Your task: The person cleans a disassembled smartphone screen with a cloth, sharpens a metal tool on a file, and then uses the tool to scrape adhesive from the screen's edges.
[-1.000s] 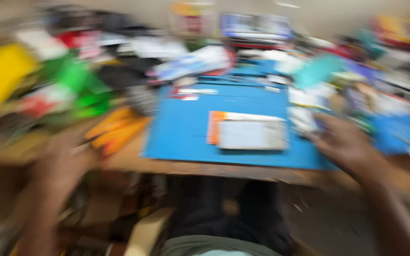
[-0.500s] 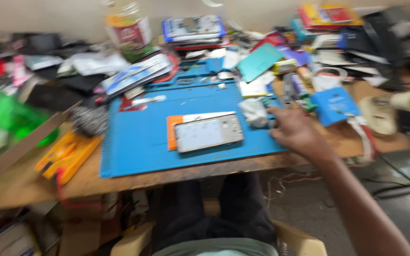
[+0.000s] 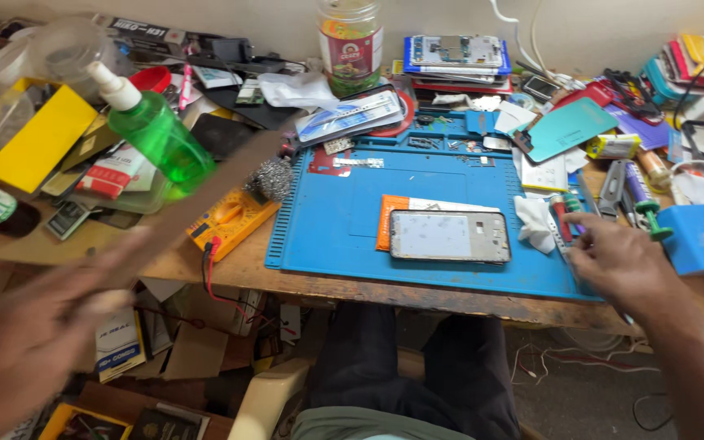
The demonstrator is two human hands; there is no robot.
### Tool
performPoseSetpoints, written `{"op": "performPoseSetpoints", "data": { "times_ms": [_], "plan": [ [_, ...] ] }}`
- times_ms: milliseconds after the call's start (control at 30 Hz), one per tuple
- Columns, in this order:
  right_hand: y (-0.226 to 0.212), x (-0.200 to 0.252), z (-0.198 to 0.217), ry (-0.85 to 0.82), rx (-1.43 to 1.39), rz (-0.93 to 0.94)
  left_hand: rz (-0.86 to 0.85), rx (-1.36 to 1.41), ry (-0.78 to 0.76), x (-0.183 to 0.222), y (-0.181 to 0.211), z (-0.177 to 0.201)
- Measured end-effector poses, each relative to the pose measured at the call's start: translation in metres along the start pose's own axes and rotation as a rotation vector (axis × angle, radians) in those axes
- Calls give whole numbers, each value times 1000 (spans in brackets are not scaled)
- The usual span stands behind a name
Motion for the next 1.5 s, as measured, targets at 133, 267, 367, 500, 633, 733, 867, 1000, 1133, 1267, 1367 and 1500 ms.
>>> {"op": "performPoseSetpoints", "data": {
  "times_ms": [133, 267, 367, 500, 633, 733, 867, 1000, 1133, 1267, 1367, 1500],
  "plan": [
    [11, -15, 1, -57, -58, -80, -83, 217, -197, -14, 43, -70],
    [32, -19, 4, 32, -257, 4, -187, 407, -260, -38, 41, -144],
    [32, 8, 1, 311, -191, 130, -157, 487, -312, -48, 38, -171],
    [0, 31, 1, 328, -16, 181, -305, 394, -277, -61, 50, -171],
    [-27, 43, 12, 486, 76, 491, -397, 174, -129, -64, 71, -164],
    [-26, 23, 1, 175, -1, 88, -524, -28, 82, -52, 80, -161],
    [-21, 18, 0, 136, 187, 44, -394, -250, 43, -55, 95, -162],
    [-14, 21, 13, 21, -36, -107, -344, -460, -48, -60, 114, -156],
    [3, 38, 24, 174, -753, -2, -513, -372, 7, -70, 134, -182],
    [22, 68, -12, 240, -1287, 142, -793, -219, 68, -102, 153, -218],
    [16, 85, -44, 241, -1506, 170, -831, -315, 42, -132, 177, -233],
    [-18, 104, -69, 318, -1612, 157, -781, -49, -73, -129, 211, -246]
  ]
}}
Point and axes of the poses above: each hand's wrist, its own x-axis away from the middle knuckle, its own z-axis out of the back of the hand, y = z × x, the point moved 3 cm from there along -x, towards the middle knuckle, and after that the axes turned 2 degrees about y, right-handed, at the moved point
